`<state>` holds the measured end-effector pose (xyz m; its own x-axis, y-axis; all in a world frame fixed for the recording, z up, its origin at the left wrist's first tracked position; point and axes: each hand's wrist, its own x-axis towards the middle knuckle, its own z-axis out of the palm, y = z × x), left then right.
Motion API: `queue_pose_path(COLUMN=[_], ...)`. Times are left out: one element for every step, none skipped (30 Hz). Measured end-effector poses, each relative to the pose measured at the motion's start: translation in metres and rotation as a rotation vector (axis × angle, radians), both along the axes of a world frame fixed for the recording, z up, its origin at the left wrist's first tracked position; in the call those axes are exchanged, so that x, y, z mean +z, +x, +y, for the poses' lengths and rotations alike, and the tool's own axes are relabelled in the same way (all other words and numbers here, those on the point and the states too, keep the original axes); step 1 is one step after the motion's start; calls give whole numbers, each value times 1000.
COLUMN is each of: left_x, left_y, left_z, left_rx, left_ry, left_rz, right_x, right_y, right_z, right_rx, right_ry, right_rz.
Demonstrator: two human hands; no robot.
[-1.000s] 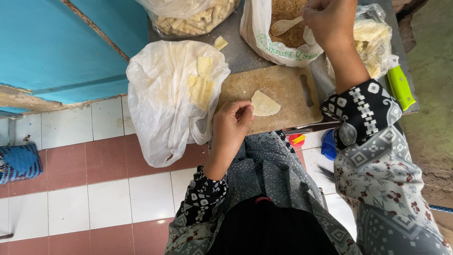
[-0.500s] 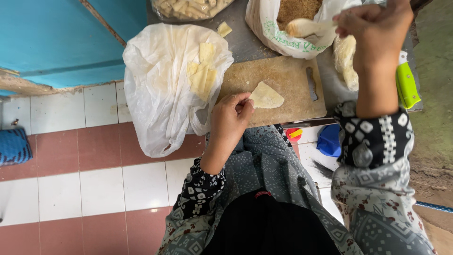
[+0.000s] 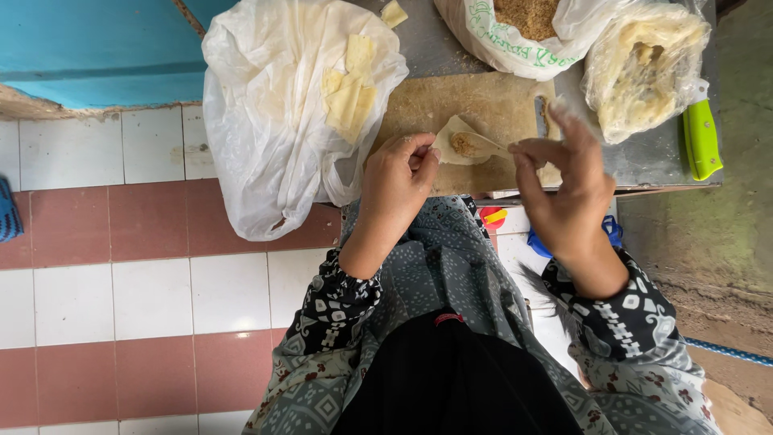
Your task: The person sits on the floor at a low table and folds triangular pastry wrappers into cones. They spoon a brown filling from a plastic bag onto a wrapper, fold the wrapper over the filling into a triangular pocket, and set the filled pastry aside, repeating with new wrappers.
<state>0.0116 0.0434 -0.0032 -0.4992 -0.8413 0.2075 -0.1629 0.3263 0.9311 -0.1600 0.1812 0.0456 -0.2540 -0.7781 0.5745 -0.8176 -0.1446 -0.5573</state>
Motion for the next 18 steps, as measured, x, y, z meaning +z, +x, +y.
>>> queue_pose_path(left_x=[0,0,0,0,0,0,1,1,1,1,1,1,1,1,0,0,0,-1], left_y=[0,-1,-1,-1,-2,-2,-3,-3,-4,-5,-6,-7,-9,-10,-12,-13,-15,-15], left_z=[0,0,0,0,0,0,0,0,0,-1,-1,-1,0,0,0,-1,-1,-1], left_rx=[-2,-4,1,5,9,5,0,-4,-10,-15,-21,-32,-43,-55,-76,-100,-126,-108], left_ry=[6,12,-7,-27,-48,-40,-32,-24,-24,-23,-22,-18,-15,-13,-25,-36,-49,-113], left_rz=[4,9,10,11,13,18,22,27,39,50,60,84,109,133,111,89,67,43], right_x=[1,3,5,7,9,11,12,13,12,9,5,2,-2,-5,-6,-5,-3,1], right_y=[4,6,9,11,12,13,13,13,11,9,6,1,-8,-15,-24,-33,-44,-60], right_z=[1,1,1,0,-2,-2,-2,-2,0,-3,-4,-6,-10,-14,-17,-20,-29,-46], right_rx=[15,31,46,87,129,170,186,203,220,214,209,204,155,104,-37,-180,-181,-181], right_ry=[-12,-25,-37,-82,-128,-173,-139,-106,-74,-140,-205,-271,-353,-436,-359,-282,-290,-304], right_rz=[81,161,240,308,377,444,489,534,579,610,640,670,687,703,689,669,573,478])
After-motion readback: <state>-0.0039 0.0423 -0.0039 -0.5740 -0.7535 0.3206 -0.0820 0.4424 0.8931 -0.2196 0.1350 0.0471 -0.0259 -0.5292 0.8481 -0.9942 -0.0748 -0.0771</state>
